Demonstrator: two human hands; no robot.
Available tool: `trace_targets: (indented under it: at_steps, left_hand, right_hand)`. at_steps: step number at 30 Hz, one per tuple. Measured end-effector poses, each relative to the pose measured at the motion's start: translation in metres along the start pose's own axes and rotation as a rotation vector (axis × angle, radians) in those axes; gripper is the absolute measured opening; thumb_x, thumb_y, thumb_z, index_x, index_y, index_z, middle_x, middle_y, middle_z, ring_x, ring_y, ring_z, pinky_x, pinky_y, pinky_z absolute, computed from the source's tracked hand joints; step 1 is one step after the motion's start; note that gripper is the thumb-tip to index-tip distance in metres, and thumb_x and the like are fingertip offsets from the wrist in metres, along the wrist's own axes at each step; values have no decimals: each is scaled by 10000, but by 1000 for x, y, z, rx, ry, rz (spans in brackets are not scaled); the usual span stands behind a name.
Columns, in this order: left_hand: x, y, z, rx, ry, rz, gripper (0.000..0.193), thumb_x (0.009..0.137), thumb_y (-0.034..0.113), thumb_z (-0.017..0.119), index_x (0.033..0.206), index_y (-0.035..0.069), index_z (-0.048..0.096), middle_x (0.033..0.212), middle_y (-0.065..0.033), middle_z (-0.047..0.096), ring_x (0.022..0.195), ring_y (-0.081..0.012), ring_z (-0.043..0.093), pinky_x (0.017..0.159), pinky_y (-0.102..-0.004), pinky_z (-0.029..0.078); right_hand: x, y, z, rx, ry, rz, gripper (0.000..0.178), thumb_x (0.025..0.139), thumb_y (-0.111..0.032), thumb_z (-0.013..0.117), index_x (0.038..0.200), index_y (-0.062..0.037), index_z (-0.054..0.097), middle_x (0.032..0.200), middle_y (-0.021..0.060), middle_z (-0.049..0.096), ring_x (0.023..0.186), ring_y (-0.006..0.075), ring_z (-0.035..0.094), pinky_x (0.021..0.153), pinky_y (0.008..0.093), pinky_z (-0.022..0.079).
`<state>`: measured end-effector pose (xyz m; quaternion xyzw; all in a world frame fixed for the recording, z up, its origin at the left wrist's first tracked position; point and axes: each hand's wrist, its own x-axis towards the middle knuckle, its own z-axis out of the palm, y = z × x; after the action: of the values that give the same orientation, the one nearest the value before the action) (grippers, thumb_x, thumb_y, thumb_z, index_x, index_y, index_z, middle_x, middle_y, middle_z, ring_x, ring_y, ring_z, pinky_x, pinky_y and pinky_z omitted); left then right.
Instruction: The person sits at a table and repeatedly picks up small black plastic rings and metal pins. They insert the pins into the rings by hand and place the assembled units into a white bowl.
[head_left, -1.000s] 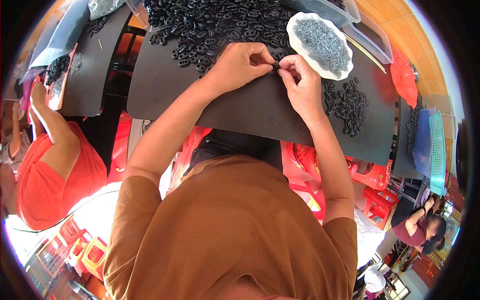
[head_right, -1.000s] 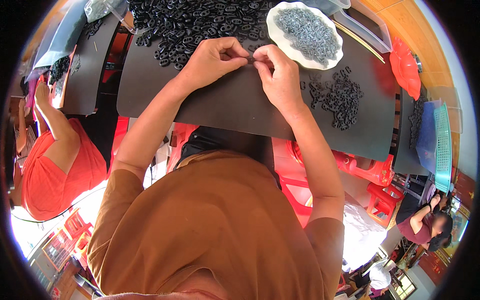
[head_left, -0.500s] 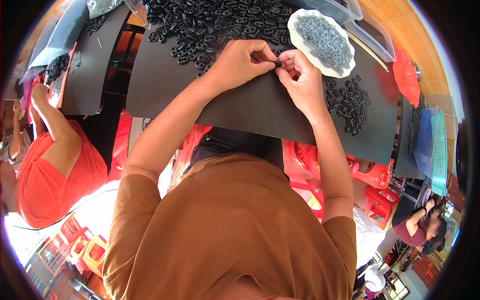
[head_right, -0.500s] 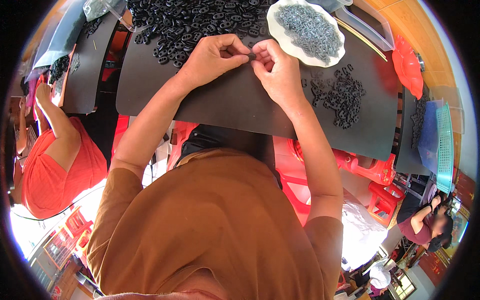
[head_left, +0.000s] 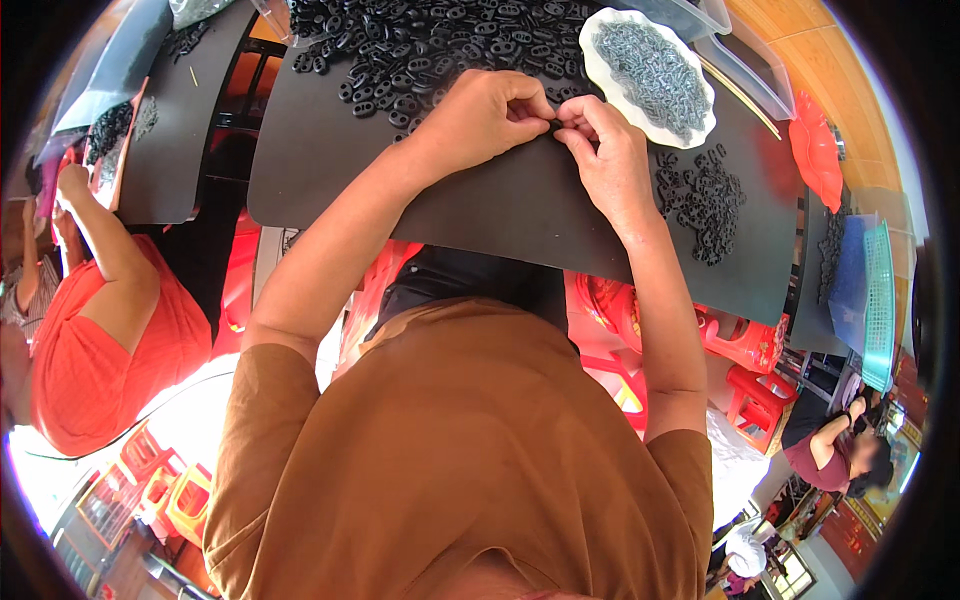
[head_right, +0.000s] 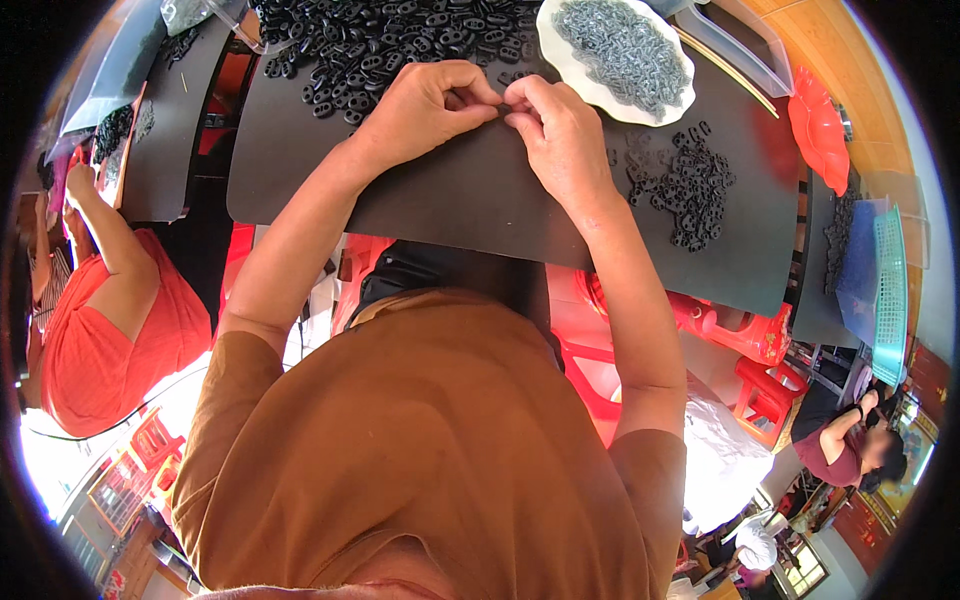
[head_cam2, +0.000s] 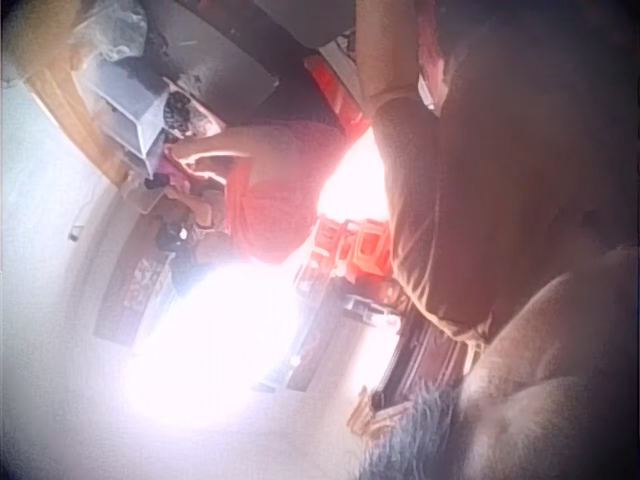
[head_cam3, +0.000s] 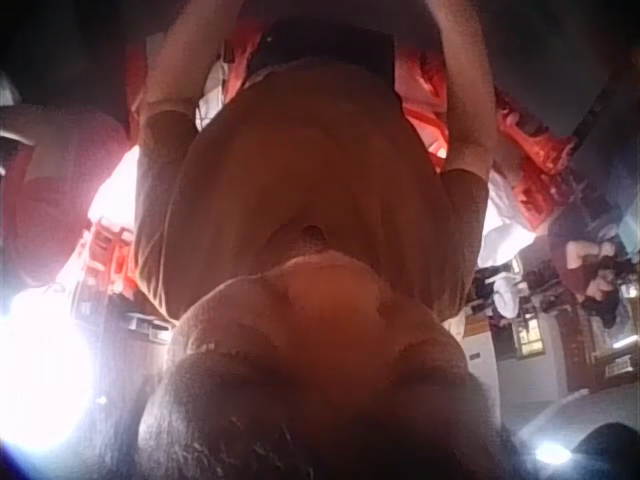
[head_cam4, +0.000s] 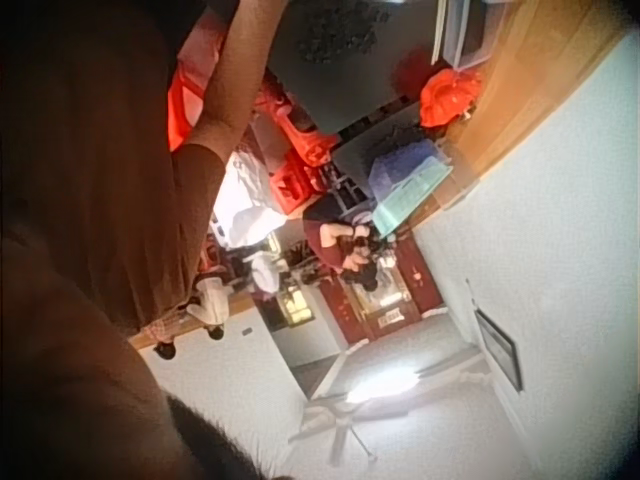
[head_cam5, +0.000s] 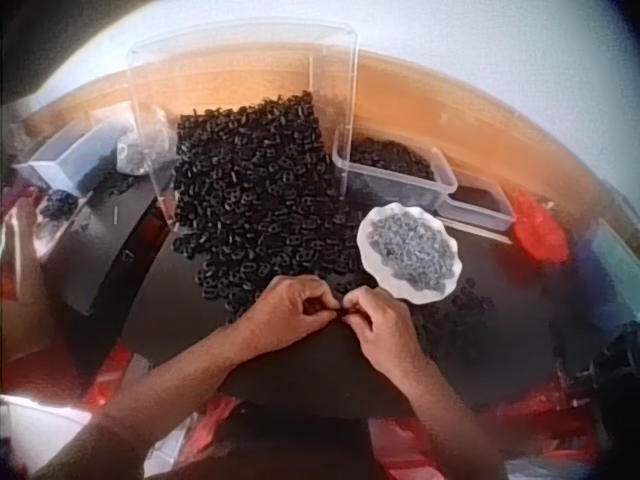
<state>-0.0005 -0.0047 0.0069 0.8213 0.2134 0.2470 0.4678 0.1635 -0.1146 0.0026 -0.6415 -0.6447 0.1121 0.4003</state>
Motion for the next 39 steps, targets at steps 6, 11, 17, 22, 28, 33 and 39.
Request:
trace_targets:
  at_steps: [6, 11, 17, 22, 28, 33, 39]
  left_hand:
    - [0, -1, 1, -31, 19, -41, 80, 840, 48, 697, 910, 10, 700, 803, -35, 701, 752, -68, 656, 705, -229, 542]
    - [3, -10, 3, -223, 25, -116, 75, 865, 55, 687, 924, 8, 689, 852, -28, 704, 789, -62, 648, 739, -223, 534]
    - [4, -10, 4, -243, 59, -124, 79, 867, 59, 693, 932, 17, 680, 834, -16, 689, 763, -46, 626, 702, -211, 519]
    - [5, -8, -1, -301, 126, -168, 106, 864, 77, 711, 948, 23, 676, 813, -3, 669, 716, -44, 594, 653, -201, 486]
    - [7, -4, -4, -375, 182, -186, 118, 863, 80, 718, 955, 21, 674, 816, -2, 667, 723, -57, 600, 672, -203, 492]
    - [7, -9, -5, -523, 163, -190, 145, 871, 88, 721, 989, 22, 670, 871, -12, 674, 752, -65, 611, 705, -211, 510]
    - [6, -7, -7, -705, 107, -241, 221, 877, 106, 725, 1079, 35, 669, 926, -13, 678, 806, -73, 627, 760, -218, 529]
  right_hand:
    - [1, -5, 0, -121, 8, -66, 258, 754, -20, 741, 975, -41, 609, 842, 85, 639, 814, 294, 609, 730, 381, 499]
    - [3, -6, 1, -46, 25, 11, 216, 745, -26, 754, 916, -22, 622, 857, 90, 633, 792, 277, 603, 713, 366, 499]
    - [3, -8, 0, -19, 46, 19, 197, 759, -17, 753, 919, -21, 636, 897, 81, 630, 740, 248, 606, 651, 353, 499]
    - [-1, -6, 1, -129, 50, 19, 176, 802, -113, 739, 917, -36, 629, 886, 89, 594, 747, 291, 615, 636, 398, 498]
    - [5, -20, 9, -333, 28, 22, 271, 790, -254, 769, 861, -48, 608, 881, 87, 558, 744, 312, 618, 631, 421, 496]
    - [11, -24, 11, -224, -25, 98, 253, 778, -214, 777, 856, -44, 608, 881, 87, 570, 745, 292, 619, 626, 418, 490]
    - [6, -15, 5, 86, -78, 183, 146, 788, -26, 746, 879, -18, 632, 803, 65, 645, 660, 154, 622, 607, 294, 495]
